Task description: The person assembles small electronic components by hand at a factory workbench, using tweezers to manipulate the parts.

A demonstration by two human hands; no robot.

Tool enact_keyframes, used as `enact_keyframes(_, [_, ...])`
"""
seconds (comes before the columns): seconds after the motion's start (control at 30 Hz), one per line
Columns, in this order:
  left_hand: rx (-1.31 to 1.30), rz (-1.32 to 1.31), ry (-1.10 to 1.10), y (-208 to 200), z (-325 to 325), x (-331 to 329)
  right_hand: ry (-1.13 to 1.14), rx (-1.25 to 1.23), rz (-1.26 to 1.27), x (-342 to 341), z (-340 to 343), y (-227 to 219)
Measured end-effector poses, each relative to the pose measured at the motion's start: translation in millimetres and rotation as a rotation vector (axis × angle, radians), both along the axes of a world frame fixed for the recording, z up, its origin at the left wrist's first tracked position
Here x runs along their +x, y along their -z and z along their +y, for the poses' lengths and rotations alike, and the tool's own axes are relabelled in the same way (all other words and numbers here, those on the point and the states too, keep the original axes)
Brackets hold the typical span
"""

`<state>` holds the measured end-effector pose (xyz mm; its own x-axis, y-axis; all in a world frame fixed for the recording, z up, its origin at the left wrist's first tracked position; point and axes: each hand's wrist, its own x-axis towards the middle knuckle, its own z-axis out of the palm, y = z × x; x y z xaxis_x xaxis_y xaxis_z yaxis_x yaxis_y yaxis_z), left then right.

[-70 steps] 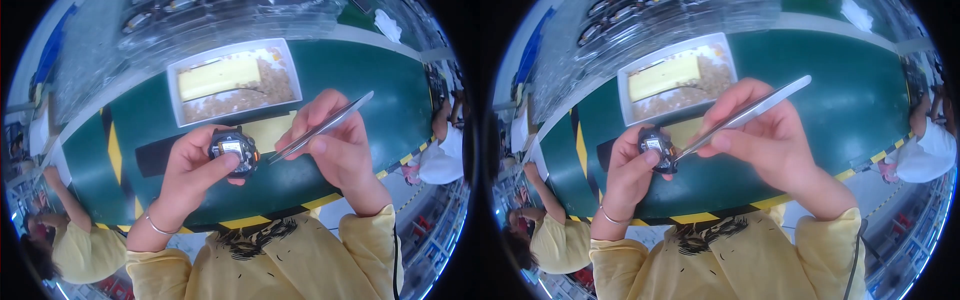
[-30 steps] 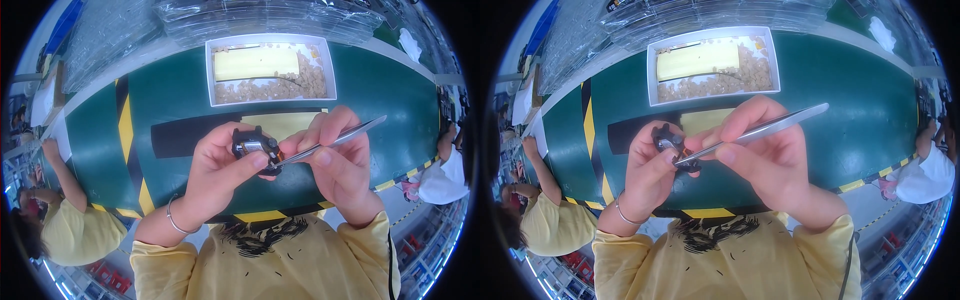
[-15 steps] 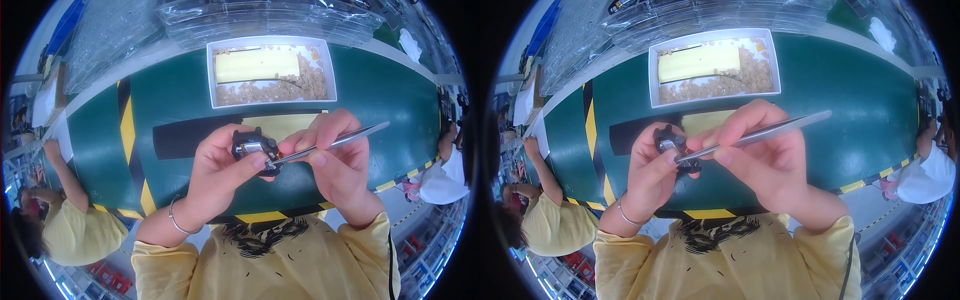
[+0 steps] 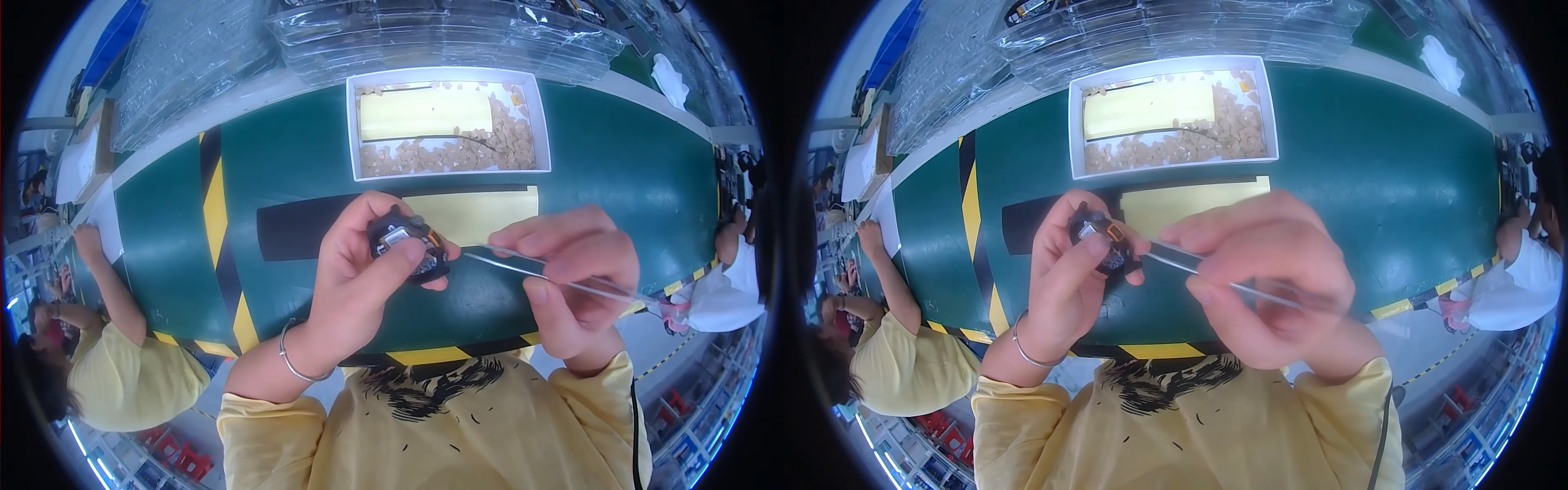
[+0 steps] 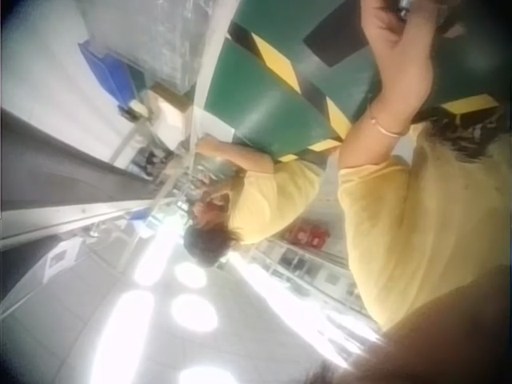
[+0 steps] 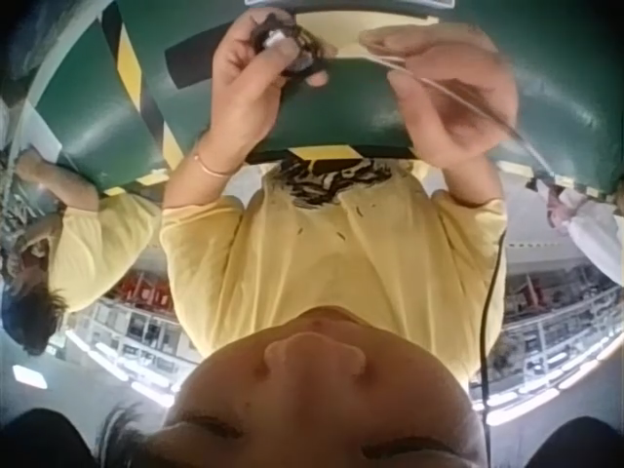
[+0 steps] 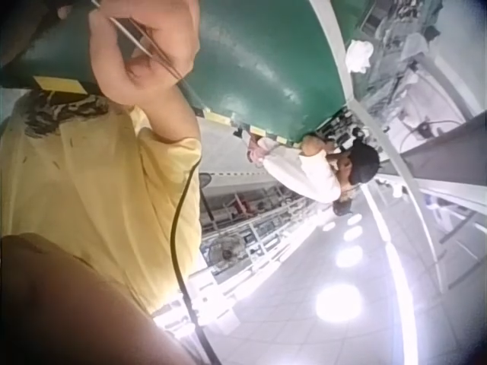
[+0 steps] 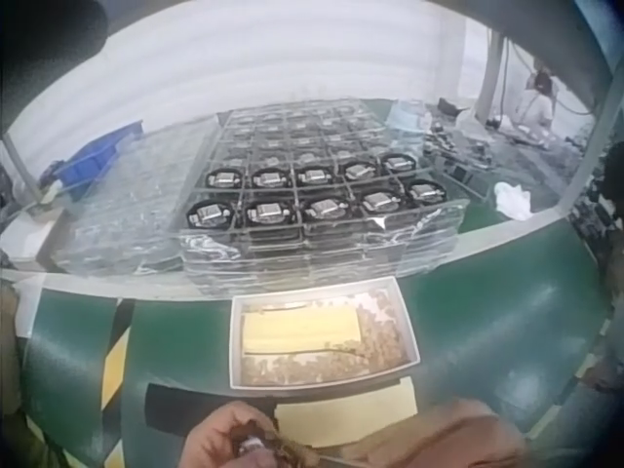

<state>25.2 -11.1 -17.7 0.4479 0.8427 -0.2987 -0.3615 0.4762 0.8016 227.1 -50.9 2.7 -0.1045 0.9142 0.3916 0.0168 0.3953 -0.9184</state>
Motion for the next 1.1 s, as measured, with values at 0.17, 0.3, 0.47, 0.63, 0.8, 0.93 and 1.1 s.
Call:
enact_keyframes(0.17, [-0.014,0.051,0.013,-9.3,2.9,0.8,0.068,0.267,-0.287,-2.7,-4.6,1.2])
enact_keyframes(0.3, [-0.051,0.047,0.040,-10.2,3.7,-1.2,-0.009,0.511,-0.465,-14.2,0.8,14.4])
enact_keyframes(0.47, [-0.010,0.057,0.034,-11.0,3.2,-5.2,-0.038,0.585,-0.547,-19.3,1.1,19.0])
enact_keyframes(0.63, [-0.029,0.065,0.044,-12.3,3.8,-6.8,-0.034,0.606,-0.582,-19.2,1.0,21.0])
enact_keyframes(0.8, [-0.054,-0.065,0.021,-9.8,1.7,-7.6,-0.031,0.619,-0.580,-18.3,0.9,20.7])
enact_keyframes(0.93, [-0.053,-0.069,0.029,-9.0,2.9,-8.7,-0.044,0.606,-0.583,-18.1,2.1,19.1])
enact_keyframes(1.1, [-0.025,0.027,0.051,-12.2,3.9,-7.1,-0.016,0.564,-0.584,-19.6,1.4,18.9])
